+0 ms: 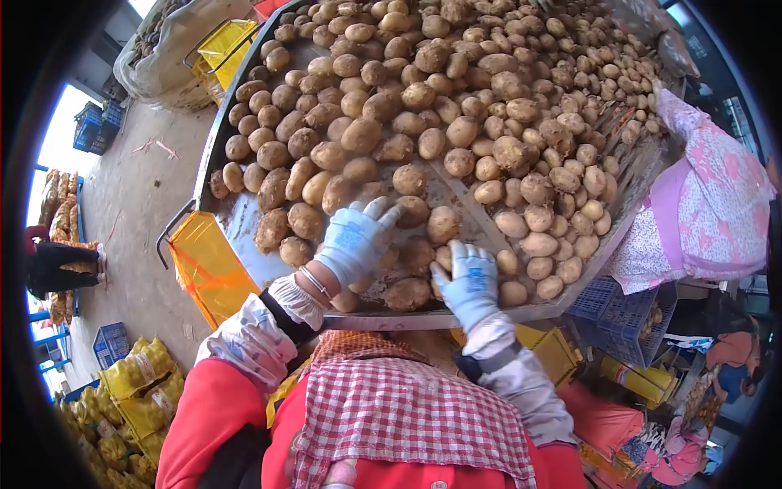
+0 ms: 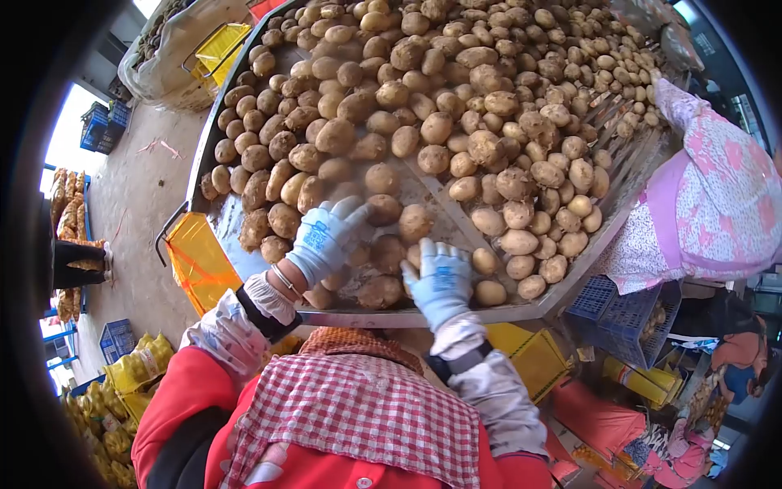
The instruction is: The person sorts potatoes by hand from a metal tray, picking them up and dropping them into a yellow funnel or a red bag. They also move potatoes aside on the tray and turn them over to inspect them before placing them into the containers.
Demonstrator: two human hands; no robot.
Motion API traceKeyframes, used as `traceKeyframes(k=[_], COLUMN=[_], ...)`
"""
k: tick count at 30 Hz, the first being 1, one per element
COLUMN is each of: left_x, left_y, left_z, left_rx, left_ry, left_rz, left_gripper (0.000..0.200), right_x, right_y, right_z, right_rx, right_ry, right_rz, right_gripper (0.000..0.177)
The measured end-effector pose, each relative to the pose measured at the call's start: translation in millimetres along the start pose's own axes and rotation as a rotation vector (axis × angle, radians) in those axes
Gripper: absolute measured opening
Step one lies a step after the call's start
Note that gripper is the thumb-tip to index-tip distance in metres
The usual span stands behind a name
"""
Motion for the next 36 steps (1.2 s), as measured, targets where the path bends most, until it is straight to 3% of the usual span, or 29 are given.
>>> traceKeyframes(k=[1, 3, 4, 6, 8, 10, 11, 12, 14, 16, 18, 19, 20, 21, 22, 24, 25, 26, 28, 29, 30, 32, 34, 35, 36], left_x=[2.7, 3.5, 3.0, -8.3, -26.0, -31.2, -27.0, -23.2, -11.3, 0.9, 7.4, 4.1, 3.2, -1.3, -10.4, 4.2, 8.9, 9.5, 12.8, 13.9, 11.5, 1.9, -27.3, -31.0, -30.7], left_y=[-4.4, -0.4, 8.1, 32.4, 34.5, 22.2, 21.0, 22.2, 22.6, 20.1, 14.7, 8.5, 9.9, 0.8, -2.7, 35.0, 60.6, 84.0, 93.3, 81.1, 56.7, 39.1, 32.7, 25.8, 18.8], left_z=[-0.6, -16.0, -25.1, -34.6, -8.2, 14.5, 15.4, 15.6, 17.0, 16.7, 16.0, 7.0, 7.1, 9.5, 18.8, -4.8, -9.9, -16.6, -1.3, 20.9, 20.5, 1.4, 18.3, 15.5, 15.3], left_rx=[-0.061, -0.171, -0.174, -0.083, 0.017, 0.076, 0.083, 0.081, 0.059, 0.056, -0.065, -0.173, -0.168, -0.770, -1.368, -1.311, -1.277, -1.212, -0.936, -1.216, -0.927, -0.151, -0.072, -0.097, -0.047], left_ry=[-0.001, 0.054, 0.050, 0.068, -0.006, -0.102, -0.131, -0.131, -0.182, -0.216, -0.281, -0.108, -0.104, -0.050, 0.012, 0.015, 0.171, 0.030, 0.059, 0.125, 0.217, 0.136, -0.083, -0.110, -0.202], left_rz=[0.011, -0.057, -0.047, 0.130, 0.202, 0.098, 0.054, 0.053, 0.077, 0.088, 0.036, -0.004, -0.006, -0.326, -0.656, -0.421, -0.103, 0.039, 0.126, 0.061, -0.022, -0.083, 0.132, 0.166, 0.078], left_gripper=[0.042, 0.041, 0.041, 0.037, 0.044, 0.051, 0.062, 0.062, 0.060, 0.055, 0.051, 0.040, 0.040, 0.038, 0.036, 0.042, 0.046, 0.050, 0.055, 0.058, 0.062, 0.069, 0.073, 0.068, 0.063], right_x=[2.4, 5.4, 5.5, -7.4, -15.4, -27.7, -26.3, -14.0, -3.5, 12.4, 16.2, 12.1, 7.8, -0.2, -4.7, -18.5, -26.1, -21.8, -25.3, -27.3, -26.9, -30.4, -30.3, -31.2, -33.2], right_y=[1.6, 2.2, 5.6, 43.4, 73.4, 133.3, 145.9, 115.1, 81.8, 77.5, 83.5, 90.3, 98.0, 93.6, 82.1, 51.6, 56.4, 21.4, 3.2, 18.0, 15.2, 18.7, 16.3, 21.1, 25.8], right_z=[0.4, -0.7, -9.8, -34.5, -68.6, -52.7, -55.1, -65.4, -50.3, -27.8, -27.8, -31.9, -35.1, -47.5, -53.1, -42.7, -8.7, -15.1, -14.4, 0.0, -3.3, -14.6, -25.8, -26.8, -24.4], right_rx=[-0.005, 0.371, 0.371, 1.490, 2.010, 1.732, 1.140, 0.615, -0.351, -0.231, -0.122, 0.263, 0.646, 1.071, 1.075, 1.931, 2.306, 2.067, 2.254, 2.554, 2.687, 2.682, 2.661, 2.623, 2.627], right_ry=[0.005, 0.066, 0.071, 0.186, 0.326, 0.231, 0.111, 0.033, -0.142, -0.373, -0.337, -0.218, -0.096, -0.097, -0.109, -0.288, -0.548, -0.263, -0.103, -0.643, -0.638, -0.600, -0.445, -0.308, -0.291], right_rz=[0.001, -0.024, -0.014, 0.411, 0.469, 0.505, 0.525, 0.533, 0.170, 0.343, 0.314, 0.422, 0.513, 0.519, 0.522, 0.770, 0.476, 0.867, 1.177, 0.571, 0.507, 0.527, 0.637, 0.742, 0.739], right_gripper=[0.044, 0.044, 0.044, 0.039, 0.029, 0.028, 0.031, 0.037, 0.041, 0.043, 0.045, 0.047, 0.049, 0.054, 0.054, 0.057, 0.062, 0.068, 0.071, 0.071, 0.074, 0.073, 0.074, 0.074, 0.074])
Point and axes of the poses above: each hand's wrist, its own x-axis towards the middle knuckle, its own z-axis out of the palm, y = z × x, the point moved 5 cm from there along x, towards the middle knuckle, and after that the axes turned 1 degree about x, right-handed, at the moved point
